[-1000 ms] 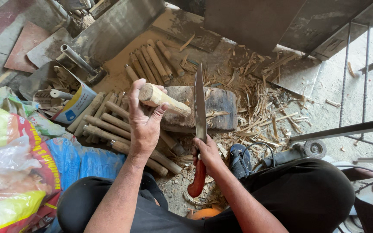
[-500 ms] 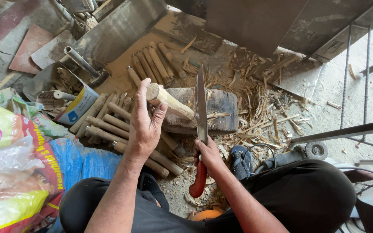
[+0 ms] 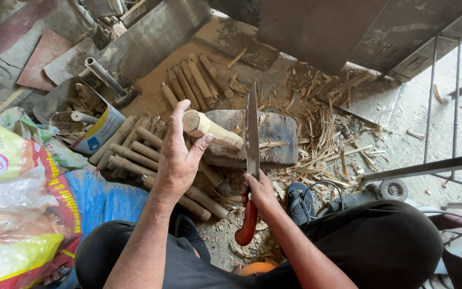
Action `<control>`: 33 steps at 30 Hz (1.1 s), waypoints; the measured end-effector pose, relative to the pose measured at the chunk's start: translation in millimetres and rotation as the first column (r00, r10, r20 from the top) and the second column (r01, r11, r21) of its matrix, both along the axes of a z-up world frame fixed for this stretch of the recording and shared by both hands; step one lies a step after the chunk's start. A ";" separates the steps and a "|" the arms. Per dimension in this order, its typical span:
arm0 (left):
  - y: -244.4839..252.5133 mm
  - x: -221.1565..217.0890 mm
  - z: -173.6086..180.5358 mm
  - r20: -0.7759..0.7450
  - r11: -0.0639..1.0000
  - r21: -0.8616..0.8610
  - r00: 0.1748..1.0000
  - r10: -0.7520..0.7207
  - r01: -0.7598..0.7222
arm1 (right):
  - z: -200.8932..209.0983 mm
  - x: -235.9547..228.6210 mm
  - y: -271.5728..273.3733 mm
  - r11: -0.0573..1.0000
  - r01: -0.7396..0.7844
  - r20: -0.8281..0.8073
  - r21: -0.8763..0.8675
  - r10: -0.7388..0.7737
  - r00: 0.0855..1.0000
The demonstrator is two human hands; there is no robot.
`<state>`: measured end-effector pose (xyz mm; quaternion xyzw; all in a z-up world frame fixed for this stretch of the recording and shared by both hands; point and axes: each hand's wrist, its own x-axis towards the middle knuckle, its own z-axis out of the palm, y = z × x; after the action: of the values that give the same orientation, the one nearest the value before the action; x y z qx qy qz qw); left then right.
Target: The person is sitting on the floor and using a knife to carve a cylindrical wooden stick. They repeatedly shave off thin layers of wood, rotating the stick to shape it evenly.
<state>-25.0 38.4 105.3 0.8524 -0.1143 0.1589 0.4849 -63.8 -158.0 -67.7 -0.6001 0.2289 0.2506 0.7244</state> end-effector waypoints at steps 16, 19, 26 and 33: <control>3.9 5.3 4.9 0.107 0.996 0.044 0.991 -0.080 0.076 | 22.2 5.5 1.0 0.993 0.080 -0.029 -0.089 -0.083 0.996; 5.0 -2.5 0.9 0.005 0.997 0.011 0.997 -0.072 0.071 | 29.8 -13.2 -4.3 0.992 0.052 0.352 -0.114 -0.009 0.936; 1.0 -11.6 -3.6 -0.005 0.993 -0.055 0.995 -0.103 0.103 | 77.0 -30.5 -1.5 0.968 0.054 0.774 -0.246 0.163 0.612; 7.2 -12.5 -9.4 -0.028 0.991 -0.066 0.993 -0.118 0.116 | 103.8 -34.9 0.7 0.903 0.226 0.854 -0.365 0.228 0.467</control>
<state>-37.4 45.6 95.9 0.8306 -0.1509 0.1201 0.5225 -98.7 -157.3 36.0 -0.7857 -0.1296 -0.1524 0.5853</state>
